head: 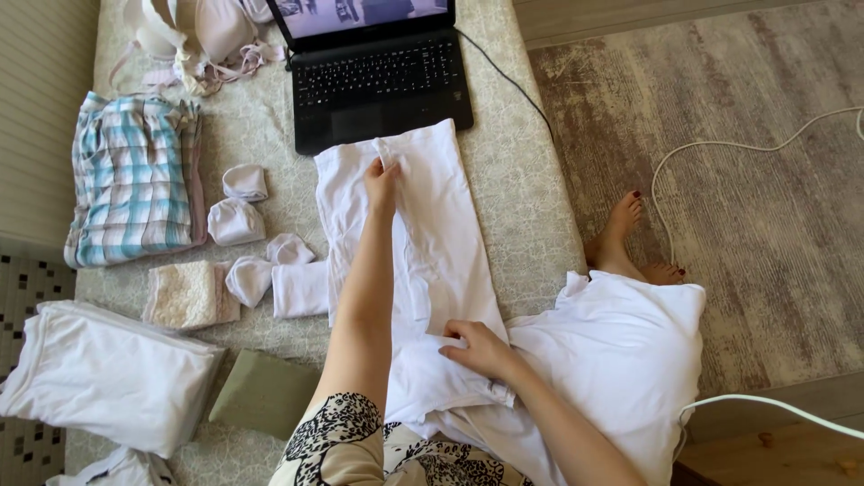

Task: Folding a white t-shirt while sitting on a bed.

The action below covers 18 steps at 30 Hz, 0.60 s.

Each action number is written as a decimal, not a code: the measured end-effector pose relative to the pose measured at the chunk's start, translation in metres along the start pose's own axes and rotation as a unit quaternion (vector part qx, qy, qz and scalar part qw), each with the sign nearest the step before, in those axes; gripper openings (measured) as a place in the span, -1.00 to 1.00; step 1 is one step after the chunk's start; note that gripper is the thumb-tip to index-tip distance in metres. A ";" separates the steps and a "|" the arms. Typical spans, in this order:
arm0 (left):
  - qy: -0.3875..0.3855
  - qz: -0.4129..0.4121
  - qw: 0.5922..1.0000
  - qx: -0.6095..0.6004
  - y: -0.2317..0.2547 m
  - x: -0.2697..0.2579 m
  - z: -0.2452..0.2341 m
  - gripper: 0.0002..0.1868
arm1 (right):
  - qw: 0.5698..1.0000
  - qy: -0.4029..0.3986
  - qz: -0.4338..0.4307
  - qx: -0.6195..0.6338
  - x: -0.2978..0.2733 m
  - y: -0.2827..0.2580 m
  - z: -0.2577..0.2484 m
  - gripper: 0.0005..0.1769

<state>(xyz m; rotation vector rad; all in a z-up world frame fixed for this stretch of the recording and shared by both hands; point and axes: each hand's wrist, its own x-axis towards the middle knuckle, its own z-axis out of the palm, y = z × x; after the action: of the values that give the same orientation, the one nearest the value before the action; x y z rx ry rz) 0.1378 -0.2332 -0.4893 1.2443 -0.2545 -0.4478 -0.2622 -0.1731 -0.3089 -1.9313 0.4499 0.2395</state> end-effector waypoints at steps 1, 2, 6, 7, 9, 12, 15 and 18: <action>-0.002 0.000 1.000 -0.001 -0.011 0.007 -0.006 -0.77 | 1.000 0.003 0.000 0.000 0.000 -0.002 0.000 -0.61; 0.010 -0.013 1.000 0.013 -0.023 0.012 -0.013 -0.81 | 1.000 0.004 -0.001 0.004 0.000 -0.003 0.001 -0.61; 0.019 -0.085 0.996 0.003 -0.034 0.014 -0.022 -0.79 | 1.000 -0.014 0.018 -0.015 0.002 -0.007 0.004 -0.61; 0.017 -0.083 0.996 0.003 -0.028 0.013 -0.016 -0.79 | 1.000 -0.012 0.017 -0.016 0.002 -0.007 0.003 -0.61; 0.036 -0.048 0.998 0.023 -0.018 0.008 -0.006 -0.75 | 1.000 -0.009 0.000 -0.009 0.000 -0.008 0.002 -0.62; 0.180 0.277 0.888 0.318 0.018 -0.014 0.028 -0.37 | 1.000 -0.008 -0.014 -0.012 0.000 -0.007 0.002 -0.64; 0.155 0.348 0.749 0.542 0.102 -0.053 0.084 -0.41 | 1.000 -0.013 -0.009 -0.007 0.002 -0.005 0.001 -0.64; 0.015 0.171 0.828 0.533 0.071 -0.042 0.104 -0.73 | 0.999 -0.021 -0.009 -0.031 0.005 -0.005 0.000 -0.66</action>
<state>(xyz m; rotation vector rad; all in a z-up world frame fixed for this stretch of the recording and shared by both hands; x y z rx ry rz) 0.0704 -0.2847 -0.3871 2.2425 -0.7551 0.0864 -0.2554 -0.1721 -0.3065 -1.9853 0.4012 0.2856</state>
